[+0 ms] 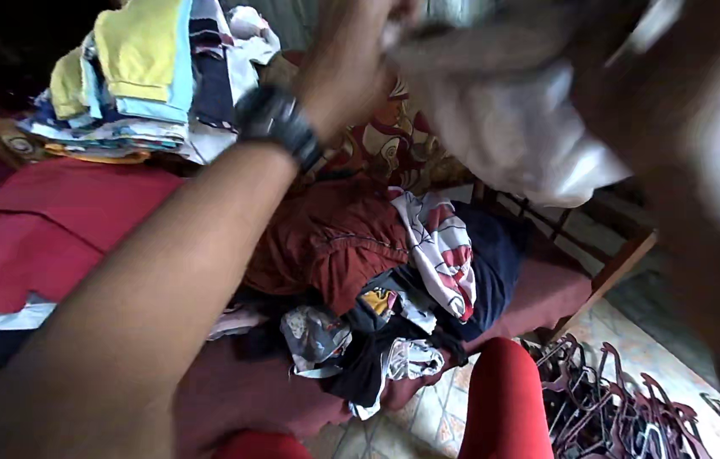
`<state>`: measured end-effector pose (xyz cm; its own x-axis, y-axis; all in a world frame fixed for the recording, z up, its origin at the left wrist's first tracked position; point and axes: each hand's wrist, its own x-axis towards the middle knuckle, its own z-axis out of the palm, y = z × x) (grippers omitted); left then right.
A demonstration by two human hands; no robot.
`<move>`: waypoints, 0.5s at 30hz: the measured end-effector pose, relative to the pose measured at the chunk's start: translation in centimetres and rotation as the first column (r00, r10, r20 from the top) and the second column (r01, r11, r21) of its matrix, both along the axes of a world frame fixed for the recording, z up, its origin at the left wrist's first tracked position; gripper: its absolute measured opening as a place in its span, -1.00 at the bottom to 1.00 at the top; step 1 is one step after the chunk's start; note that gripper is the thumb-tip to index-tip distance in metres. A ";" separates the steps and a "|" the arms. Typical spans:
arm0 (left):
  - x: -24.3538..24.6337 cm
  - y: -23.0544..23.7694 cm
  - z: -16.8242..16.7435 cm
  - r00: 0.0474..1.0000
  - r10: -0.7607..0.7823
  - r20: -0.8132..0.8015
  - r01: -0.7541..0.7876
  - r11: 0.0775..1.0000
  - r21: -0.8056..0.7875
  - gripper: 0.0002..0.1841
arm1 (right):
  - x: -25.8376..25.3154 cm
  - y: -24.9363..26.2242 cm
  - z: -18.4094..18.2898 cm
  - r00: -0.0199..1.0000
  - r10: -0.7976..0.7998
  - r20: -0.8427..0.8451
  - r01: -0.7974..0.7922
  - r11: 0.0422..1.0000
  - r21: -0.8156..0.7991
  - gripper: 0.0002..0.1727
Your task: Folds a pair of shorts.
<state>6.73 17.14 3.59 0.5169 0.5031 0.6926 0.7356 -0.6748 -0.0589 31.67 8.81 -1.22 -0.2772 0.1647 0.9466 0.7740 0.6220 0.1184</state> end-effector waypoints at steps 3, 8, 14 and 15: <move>-7.7 1.0 -9.0 0.980 0.028 -0.195 -0.029 1.000 -0.001 -0.56 | -8.8 1.9 -9.7 0.966 0.200 0.163 -0.203 0.979 0.007 -0.90; -16.7 1.5 -18.7 0.906 0.213 -0.365 -0.251 0.966 -0.061 -0.61 | -20.0 3.4 -23.4 0.870 0.463 0.171 -0.396 0.861 -0.317 -0.89; -18.9 3.3 -21.0 0.858 0.280 -0.430 -0.336 0.940 -0.057 -0.63 | -19.4 1.3 -25.0 0.667 0.722 -0.186 -0.661 0.459 -0.594 -0.73; -18.6 3.3 -21.1 0.842 0.285 -0.457 -0.351 0.934 -0.063 -0.58 | -17.6 1.6 -25.3 0.634 0.717 -0.289 -0.724 0.420 -0.546 -0.75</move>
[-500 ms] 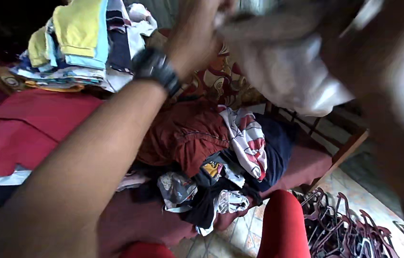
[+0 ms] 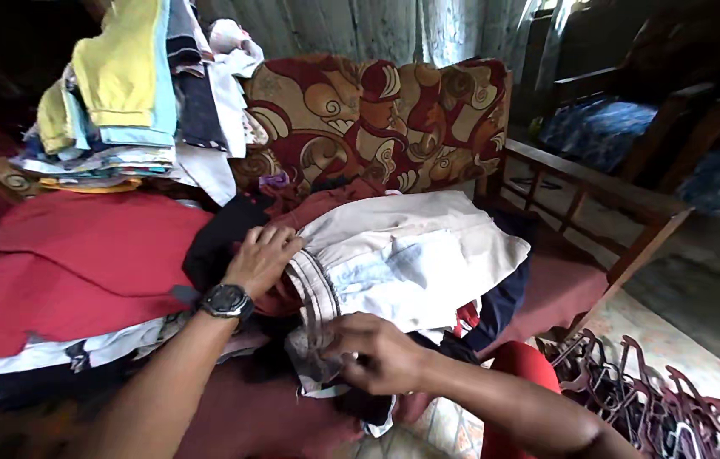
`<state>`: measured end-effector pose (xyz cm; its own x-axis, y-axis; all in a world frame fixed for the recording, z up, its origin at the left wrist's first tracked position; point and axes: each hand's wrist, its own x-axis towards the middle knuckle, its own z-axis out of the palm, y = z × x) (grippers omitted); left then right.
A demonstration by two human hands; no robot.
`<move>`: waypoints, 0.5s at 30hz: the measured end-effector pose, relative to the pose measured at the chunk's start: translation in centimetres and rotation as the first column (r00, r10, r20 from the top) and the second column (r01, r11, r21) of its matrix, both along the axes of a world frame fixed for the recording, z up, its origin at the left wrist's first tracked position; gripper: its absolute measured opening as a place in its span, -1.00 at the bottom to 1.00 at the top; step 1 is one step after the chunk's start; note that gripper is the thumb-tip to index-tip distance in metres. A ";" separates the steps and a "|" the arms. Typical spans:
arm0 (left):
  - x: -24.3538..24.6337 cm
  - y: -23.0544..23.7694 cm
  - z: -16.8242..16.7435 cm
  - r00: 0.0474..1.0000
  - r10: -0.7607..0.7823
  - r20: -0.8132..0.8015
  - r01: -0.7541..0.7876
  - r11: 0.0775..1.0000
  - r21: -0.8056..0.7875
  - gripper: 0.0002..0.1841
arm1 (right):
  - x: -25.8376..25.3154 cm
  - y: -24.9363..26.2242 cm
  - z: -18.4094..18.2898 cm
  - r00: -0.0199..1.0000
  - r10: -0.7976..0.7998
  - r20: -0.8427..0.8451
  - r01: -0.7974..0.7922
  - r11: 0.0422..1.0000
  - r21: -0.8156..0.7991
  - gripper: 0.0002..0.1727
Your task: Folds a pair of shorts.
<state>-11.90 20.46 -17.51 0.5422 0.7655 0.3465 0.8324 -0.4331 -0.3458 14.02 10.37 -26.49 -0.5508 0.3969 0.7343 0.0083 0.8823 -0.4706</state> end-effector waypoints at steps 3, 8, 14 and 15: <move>1.7 -1.4 0.9 0.986 0.160 -0.058 -0.163 0.984 -0.071 -0.43 | 7.5 1.8 -1.7 0.955 -0.234 -0.183 0.201 0.962 -0.183 -0.75; 6.6 -4.7 4.8 0.949 0.313 0.029 -0.310 0.947 -0.077 -0.60 | 17.8 3.9 -5.4 0.644 -0.762 -0.066 0.627 0.575 -0.526 -0.66; 16.9 -10.2 -3.6 0.964 -0.057 0.261 0.060 0.998 -0.001 -0.23 | 18.5 5.9 -8.3 0.605 -0.796 0.023 0.739 0.551 -0.387 -0.41; 17.0 -10.3 -5.6 0.970 -0.071 0.232 0.066 0.997 0.029 -0.09 | 18.4 6.7 -8.9 0.626 -0.777 0.070 0.742 0.566 -0.360 -0.39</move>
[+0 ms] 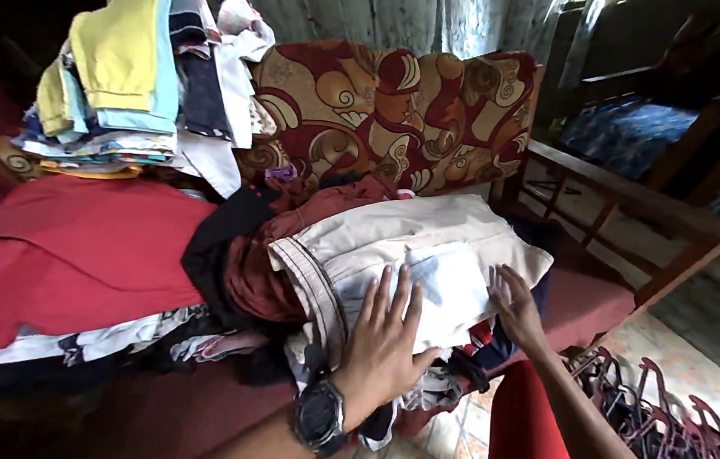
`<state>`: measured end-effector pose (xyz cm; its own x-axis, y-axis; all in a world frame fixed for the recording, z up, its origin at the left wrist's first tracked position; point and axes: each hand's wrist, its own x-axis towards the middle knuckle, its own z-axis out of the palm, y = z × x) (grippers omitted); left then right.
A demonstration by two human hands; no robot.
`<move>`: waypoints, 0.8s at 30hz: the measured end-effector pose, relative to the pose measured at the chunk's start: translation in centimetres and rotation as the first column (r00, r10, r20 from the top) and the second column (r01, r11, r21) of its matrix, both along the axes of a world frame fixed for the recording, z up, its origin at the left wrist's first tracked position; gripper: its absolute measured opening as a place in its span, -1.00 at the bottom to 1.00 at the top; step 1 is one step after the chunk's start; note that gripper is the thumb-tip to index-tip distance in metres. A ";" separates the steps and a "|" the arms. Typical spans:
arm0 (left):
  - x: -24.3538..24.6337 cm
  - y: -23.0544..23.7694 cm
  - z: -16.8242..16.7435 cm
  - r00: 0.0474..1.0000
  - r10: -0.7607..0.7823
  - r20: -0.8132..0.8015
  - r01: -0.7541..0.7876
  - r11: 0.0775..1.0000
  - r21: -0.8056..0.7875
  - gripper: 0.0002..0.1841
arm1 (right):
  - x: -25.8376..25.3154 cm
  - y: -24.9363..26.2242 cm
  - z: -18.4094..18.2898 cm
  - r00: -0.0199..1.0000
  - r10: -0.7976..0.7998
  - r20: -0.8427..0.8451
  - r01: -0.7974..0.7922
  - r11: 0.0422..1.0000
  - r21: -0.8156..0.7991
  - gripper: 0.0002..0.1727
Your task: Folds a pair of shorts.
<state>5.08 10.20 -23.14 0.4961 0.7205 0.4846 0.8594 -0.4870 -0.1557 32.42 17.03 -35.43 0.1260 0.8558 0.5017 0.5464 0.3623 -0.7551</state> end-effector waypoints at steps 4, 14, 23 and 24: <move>-5.1 4.1 -3.1 0.986 0.113 -0.123 -0.124 0.989 -0.082 0.11 | -0.3 2.2 -2.4 0.993 0.078 0.094 -0.069 0.993 -0.095 -0.33; -10.7 -3.9 -1.7 0.815 0.294 0.499 -0.327 0.945 -0.022 -0.42 | 8.9 3.7 1.1 0.938 -0.255 -0.237 0.215 0.960 -0.181 -0.67; -9.6 -6.1 -4.5 0.060 0.453 0.890 0.127 0.880 -0.457 -0.74 | 13.1 8.7 4.8 0.970 -0.206 -0.129 0.094 0.806 -0.584 -0.68; -9.4 -6.2 -4.5 -0.021 0.462 0.887 0.149 0.878 -0.454 -0.77 | 13.3 8.3 5.5 0.976 -0.194 -0.095 0.115 0.839 -0.532 -0.69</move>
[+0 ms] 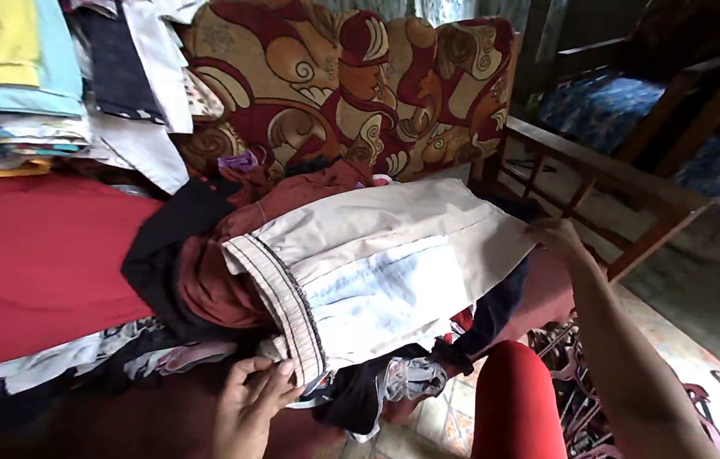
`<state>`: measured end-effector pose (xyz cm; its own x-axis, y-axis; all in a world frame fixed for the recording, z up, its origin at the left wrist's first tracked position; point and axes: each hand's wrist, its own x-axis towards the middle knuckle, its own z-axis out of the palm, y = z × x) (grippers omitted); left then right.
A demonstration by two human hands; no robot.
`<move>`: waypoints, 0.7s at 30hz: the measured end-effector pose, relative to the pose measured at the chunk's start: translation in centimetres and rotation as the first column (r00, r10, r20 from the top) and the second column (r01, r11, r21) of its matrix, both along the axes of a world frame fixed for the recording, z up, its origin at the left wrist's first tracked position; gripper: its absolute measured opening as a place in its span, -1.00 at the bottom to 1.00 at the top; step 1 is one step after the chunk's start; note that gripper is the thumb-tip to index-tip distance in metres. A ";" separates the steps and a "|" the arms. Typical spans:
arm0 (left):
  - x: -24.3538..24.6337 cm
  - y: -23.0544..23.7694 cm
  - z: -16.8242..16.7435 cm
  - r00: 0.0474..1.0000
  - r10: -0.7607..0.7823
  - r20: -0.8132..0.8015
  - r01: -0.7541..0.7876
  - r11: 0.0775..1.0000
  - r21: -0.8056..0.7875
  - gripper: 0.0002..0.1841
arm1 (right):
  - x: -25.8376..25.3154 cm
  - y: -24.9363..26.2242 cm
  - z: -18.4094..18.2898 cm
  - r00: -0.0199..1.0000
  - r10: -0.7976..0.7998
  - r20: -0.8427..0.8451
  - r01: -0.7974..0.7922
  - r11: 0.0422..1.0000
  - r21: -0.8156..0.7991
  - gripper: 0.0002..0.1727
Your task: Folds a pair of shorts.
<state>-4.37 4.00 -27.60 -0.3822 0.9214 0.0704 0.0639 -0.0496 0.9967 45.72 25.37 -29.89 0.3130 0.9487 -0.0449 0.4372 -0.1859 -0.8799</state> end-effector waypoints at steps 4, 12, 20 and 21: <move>0.8 0.1 0.1 0.984 -0.051 0.169 0.054 0.999 -0.010 -0.30 | -0.7 -0.8 2.1 0.997 0.050 -0.050 -0.058 0.984 -0.166 -0.61; 2.0 4.9 2.7 0.977 -0.188 -0.101 0.210 0.927 0.310 -0.08 | -0.4 4.4 -1.4 0.858 0.083 -0.506 -0.219 0.952 -0.215 -0.64; 0.6 5.7 0.9 0.989 -0.131 -0.073 0.149 0.894 0.423 0.00 | -0.5 3.8 0.2 0.657 0.254 -0.710 -0.142 0.966 0.215 -0.61; 0.4 5.9 0.4 0.990 -0.129 -0.060 0.142 0.899 0.415 0.02 | -0.5 3.7 -0.6 0.711 0.188 -0.677 -0.139 0.982 0.126 -0.62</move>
<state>-3.93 9.86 -27.17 -0.2478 0.8478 0.4689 0.0565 -0.4705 0.8806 45.23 29.05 -30.46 0.0598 0.9904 -0.1249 -0.2695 -0.1045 -0.9573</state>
